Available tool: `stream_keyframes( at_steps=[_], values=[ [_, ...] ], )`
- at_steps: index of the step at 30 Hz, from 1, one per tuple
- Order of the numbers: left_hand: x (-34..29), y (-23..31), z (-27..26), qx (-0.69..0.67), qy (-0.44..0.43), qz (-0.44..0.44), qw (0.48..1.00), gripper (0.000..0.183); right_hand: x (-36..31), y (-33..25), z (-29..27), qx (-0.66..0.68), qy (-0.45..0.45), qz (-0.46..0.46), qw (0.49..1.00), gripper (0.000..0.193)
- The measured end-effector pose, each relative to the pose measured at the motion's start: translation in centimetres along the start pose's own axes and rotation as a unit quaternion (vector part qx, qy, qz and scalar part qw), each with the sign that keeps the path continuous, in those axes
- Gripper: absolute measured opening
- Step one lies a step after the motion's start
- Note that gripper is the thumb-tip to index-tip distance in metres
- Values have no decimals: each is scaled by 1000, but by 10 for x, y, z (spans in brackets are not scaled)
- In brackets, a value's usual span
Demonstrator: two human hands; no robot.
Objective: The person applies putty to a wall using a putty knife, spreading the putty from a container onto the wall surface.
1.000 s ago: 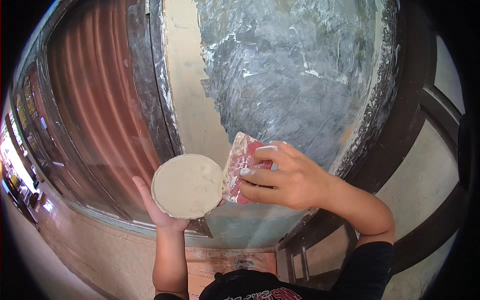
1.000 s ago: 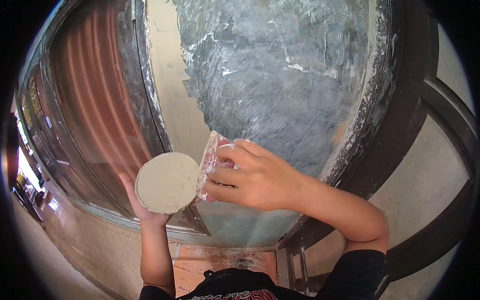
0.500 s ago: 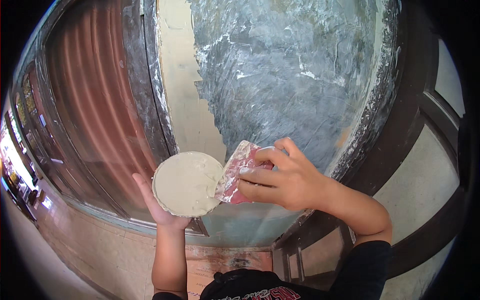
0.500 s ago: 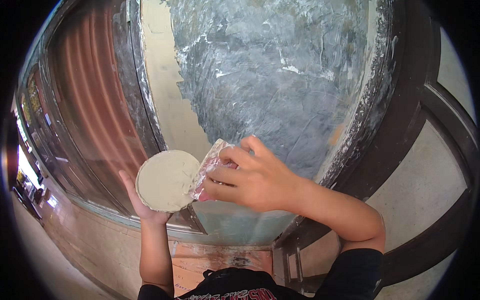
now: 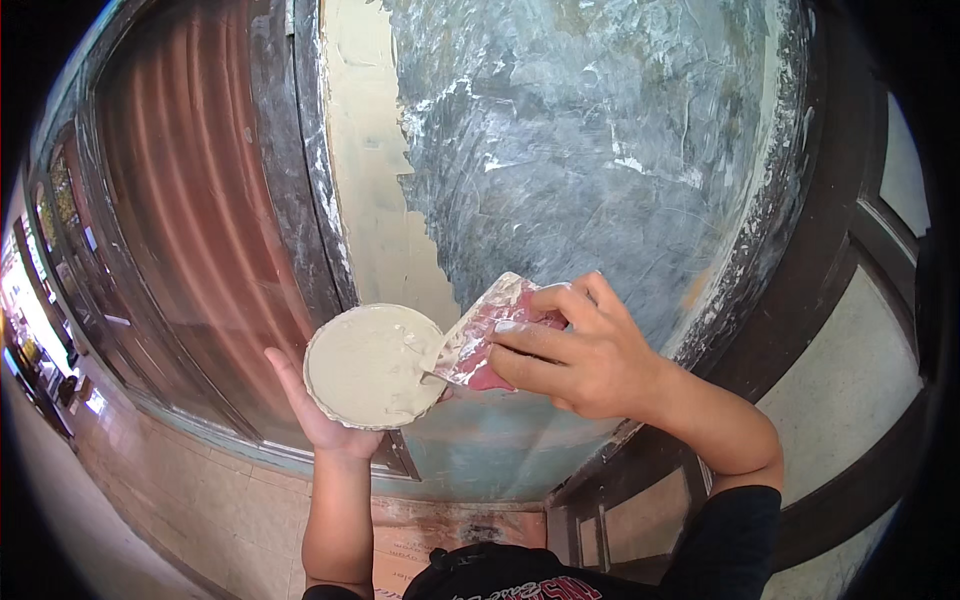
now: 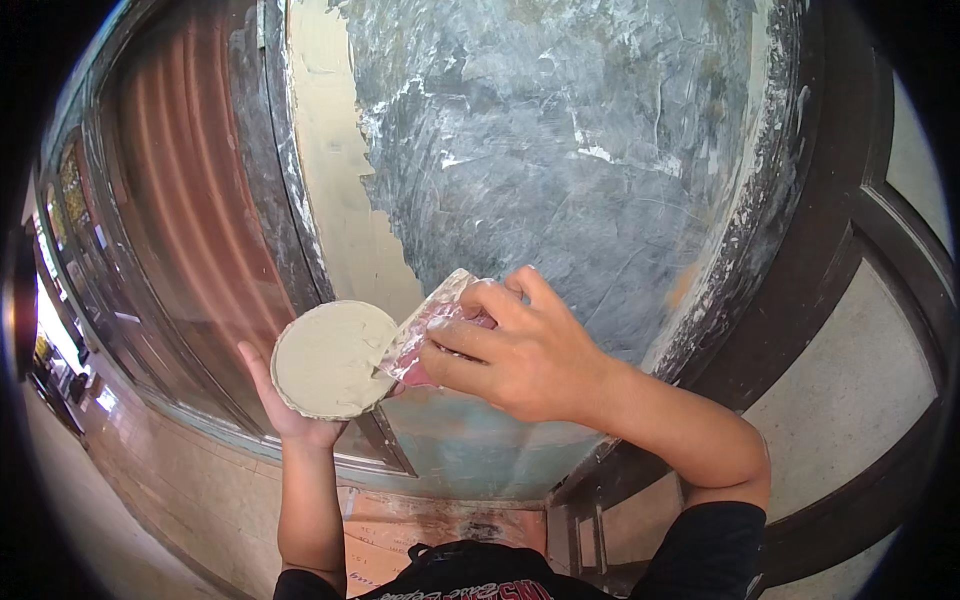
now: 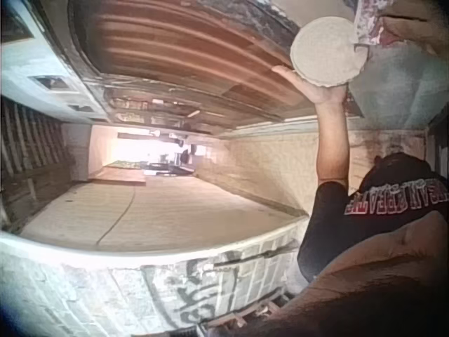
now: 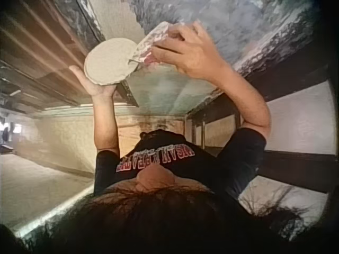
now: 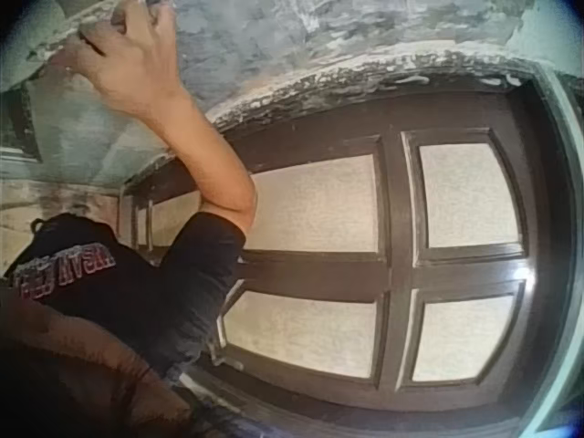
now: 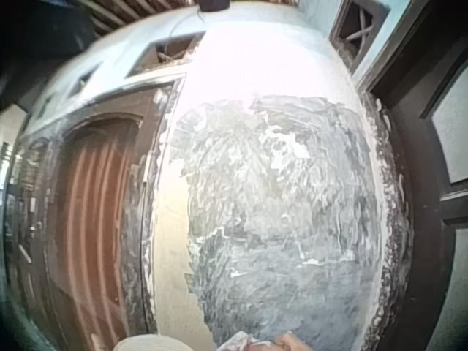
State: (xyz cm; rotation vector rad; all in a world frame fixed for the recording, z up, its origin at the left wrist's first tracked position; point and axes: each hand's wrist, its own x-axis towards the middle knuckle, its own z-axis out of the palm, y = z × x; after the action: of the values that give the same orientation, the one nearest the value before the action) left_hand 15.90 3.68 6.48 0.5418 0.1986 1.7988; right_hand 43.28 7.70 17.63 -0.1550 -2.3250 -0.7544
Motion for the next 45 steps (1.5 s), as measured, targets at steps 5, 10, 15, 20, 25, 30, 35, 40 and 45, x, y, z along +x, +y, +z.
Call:
stream_keyframes(
  at_steps=[5, 10, 15, 20, 25, 30, 35, 40, 45],
  values=[
    [7, -1, -2, 19, 2, 6, 1000, 103, 1, 7, 7, -34, 1, 13, 999, 29],
    [12, -2, 5, 20, -17, 3, 1000, 106, 11, 17, 14, -6, 6, 42, 999, 38],
    [17, -4, 7, -2, -29, -16, 999, 107, 21, 25, 19, 18, -7, 62, 998, 41],
    [27, -2, 2, 3, -34, -2, 999, 108, 49, 44, 26, 59, -27, 153, 986, 35],
    [30, -1, 3, -3, -90, -18, 996, 107, 84, 79, 38, 50, 16, 258, 965, 25],
    [24, 1, -6, -6, -51, -23, 998, 107, 97, 102, 59, -27, 44, 285, 957, 32],
    [18, 10, -20, -18, -13, -3, 1000, 106, 97, 108, 75, -54, 60, 271, 959, 35],
    [14, 13, -17, -14, -35, -14, 999, 105, 95, 110, 79, -69, 74, 267, 958, 36],
    [11, 15, -22, -1, -35, -13, 999, 105, 98, 109, 84, -79, 85, 264, 958, 36]
  ],
)
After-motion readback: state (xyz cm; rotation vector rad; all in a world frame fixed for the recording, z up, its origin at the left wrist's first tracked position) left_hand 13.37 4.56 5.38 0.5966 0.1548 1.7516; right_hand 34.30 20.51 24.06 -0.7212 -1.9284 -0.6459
